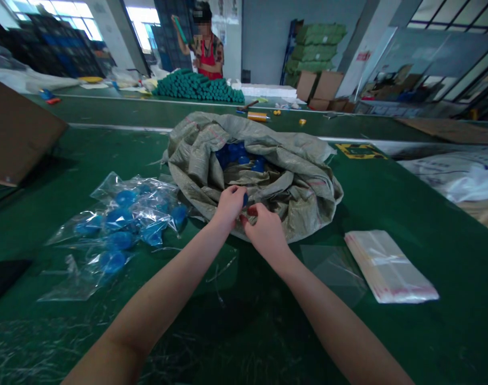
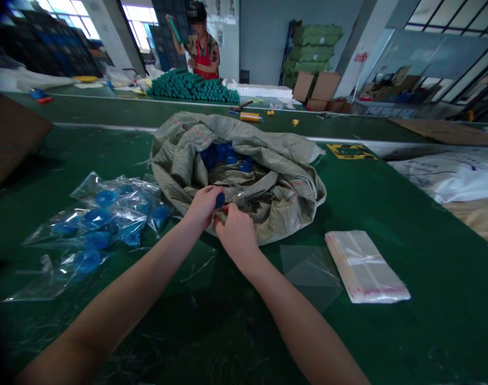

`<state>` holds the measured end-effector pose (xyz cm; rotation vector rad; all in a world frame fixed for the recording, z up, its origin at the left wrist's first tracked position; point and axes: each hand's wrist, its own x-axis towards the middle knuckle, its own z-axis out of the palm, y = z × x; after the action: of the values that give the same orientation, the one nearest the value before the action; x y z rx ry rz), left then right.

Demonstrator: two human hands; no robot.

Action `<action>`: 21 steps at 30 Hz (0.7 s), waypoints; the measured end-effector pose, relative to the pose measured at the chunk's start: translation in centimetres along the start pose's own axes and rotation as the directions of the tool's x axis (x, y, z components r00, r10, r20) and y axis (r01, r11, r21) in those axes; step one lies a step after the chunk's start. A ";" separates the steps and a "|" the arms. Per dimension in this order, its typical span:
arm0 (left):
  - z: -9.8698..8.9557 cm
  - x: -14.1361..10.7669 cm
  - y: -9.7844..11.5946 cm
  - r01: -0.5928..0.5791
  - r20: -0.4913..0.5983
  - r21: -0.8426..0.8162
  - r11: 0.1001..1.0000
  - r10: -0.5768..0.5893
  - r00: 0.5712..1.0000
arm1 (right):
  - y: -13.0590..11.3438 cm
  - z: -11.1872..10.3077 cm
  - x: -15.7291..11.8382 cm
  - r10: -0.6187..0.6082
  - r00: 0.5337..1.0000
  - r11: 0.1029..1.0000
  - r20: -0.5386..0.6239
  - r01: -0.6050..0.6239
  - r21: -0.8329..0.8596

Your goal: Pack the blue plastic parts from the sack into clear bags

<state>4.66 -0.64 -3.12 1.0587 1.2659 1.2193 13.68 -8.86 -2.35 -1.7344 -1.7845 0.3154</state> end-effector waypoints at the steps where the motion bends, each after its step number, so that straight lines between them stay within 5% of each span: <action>1: 0.1 -0.3 0.2 0.030 0.000 -0.048 0.998 -0.030 1.000 | 0.1 0.4 0.0 0.018 0.999 1.000 -0.028 -0.017 0.018; 8: 1.2 -1.6 0.2 0.022 0.037 -0.108 0.994 -0.018 0.999 | 1.1 1.4 0.4 0.049 0.983 0.987 -0.175 -0.021 0.161; 14: -0.7 -0.2 0.8 -0.168 0.018 0.174 0.970 0.167 0.986 | 0.3 -0.6 0.2 0.033 0.998 0.997 -0.053 -0.029 0.077; 17: -2.2 0.1 2.2 -0.320 0.019 0.445 0.836 0.348 0.937 | -0.5 -3.5 0.0 0.009 1.000 0.991 0.001 -0.009 0.133; 21: -2.6 -0.9 3.2 -0.384 0.099 0.702 0.600 0.451 0.887 | -0.7 -6.5 0.3 0.018 0.999 0.880 -0.050 0.008 0.474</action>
<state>1.90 -1.46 -0.01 1.9866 1.6779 1.1293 16.89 -10.21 3.16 -1.3797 -1.5034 0.6453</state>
